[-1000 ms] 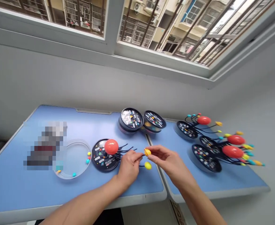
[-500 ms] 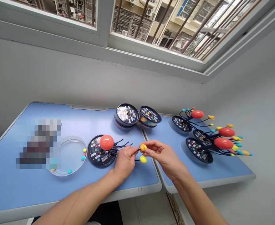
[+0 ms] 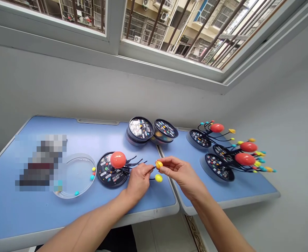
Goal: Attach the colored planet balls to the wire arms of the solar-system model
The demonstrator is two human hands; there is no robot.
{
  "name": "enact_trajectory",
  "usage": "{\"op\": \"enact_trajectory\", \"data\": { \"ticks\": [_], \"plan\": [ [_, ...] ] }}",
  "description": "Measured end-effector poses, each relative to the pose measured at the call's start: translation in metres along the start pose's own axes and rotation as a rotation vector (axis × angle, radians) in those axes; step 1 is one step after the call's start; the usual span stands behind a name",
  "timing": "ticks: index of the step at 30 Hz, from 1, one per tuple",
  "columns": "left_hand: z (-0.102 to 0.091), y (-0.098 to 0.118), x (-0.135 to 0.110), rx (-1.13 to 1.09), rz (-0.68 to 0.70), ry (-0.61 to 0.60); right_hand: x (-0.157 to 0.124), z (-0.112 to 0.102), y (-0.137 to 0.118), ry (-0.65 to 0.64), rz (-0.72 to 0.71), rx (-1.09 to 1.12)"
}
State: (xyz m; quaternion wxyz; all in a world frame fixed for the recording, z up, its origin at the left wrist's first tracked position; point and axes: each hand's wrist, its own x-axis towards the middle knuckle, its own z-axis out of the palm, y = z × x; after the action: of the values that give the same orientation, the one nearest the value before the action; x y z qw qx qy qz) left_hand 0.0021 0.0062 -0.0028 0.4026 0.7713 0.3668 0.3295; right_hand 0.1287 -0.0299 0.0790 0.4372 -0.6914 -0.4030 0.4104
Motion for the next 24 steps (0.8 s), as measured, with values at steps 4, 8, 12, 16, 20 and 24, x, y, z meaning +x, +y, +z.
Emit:
{"op": "enact_trajectory", "data": {
  "ticks": [4,8,12,16,20,24],
  "plan": [
    [-0.001,0.0,0.0,0.004,-0.005,0.002,0.0,0.001,-0.002,-0.01,0.01,0.015],
    [0.0,0.0,-0.001,-0.017,-0.01,0.001,0.003,-0.004,0.003,-0.084,0.107,0.105],
    [0.0,0.0,-0.001,-0.041,-0.013,0.014,0.004,-0.008,0.007,-0.161,0.174,0.258],
    [0.0,0.001,-0.001,-0.023,-0.007,0.021,0.003,-0.01,0.008,-0.16,0.136,0.262],
    [-0.001,0.0,0.0,-0.029,0.008,0.026,0.001,-0.01,0.012,-0.079,-0.033,0.091],
    [-0.001,0.0,0.001,-0.041,0.015,0.039,-0.001,-0.011,0.014,-0.029,-0.143,-0.06]
  ]
}}
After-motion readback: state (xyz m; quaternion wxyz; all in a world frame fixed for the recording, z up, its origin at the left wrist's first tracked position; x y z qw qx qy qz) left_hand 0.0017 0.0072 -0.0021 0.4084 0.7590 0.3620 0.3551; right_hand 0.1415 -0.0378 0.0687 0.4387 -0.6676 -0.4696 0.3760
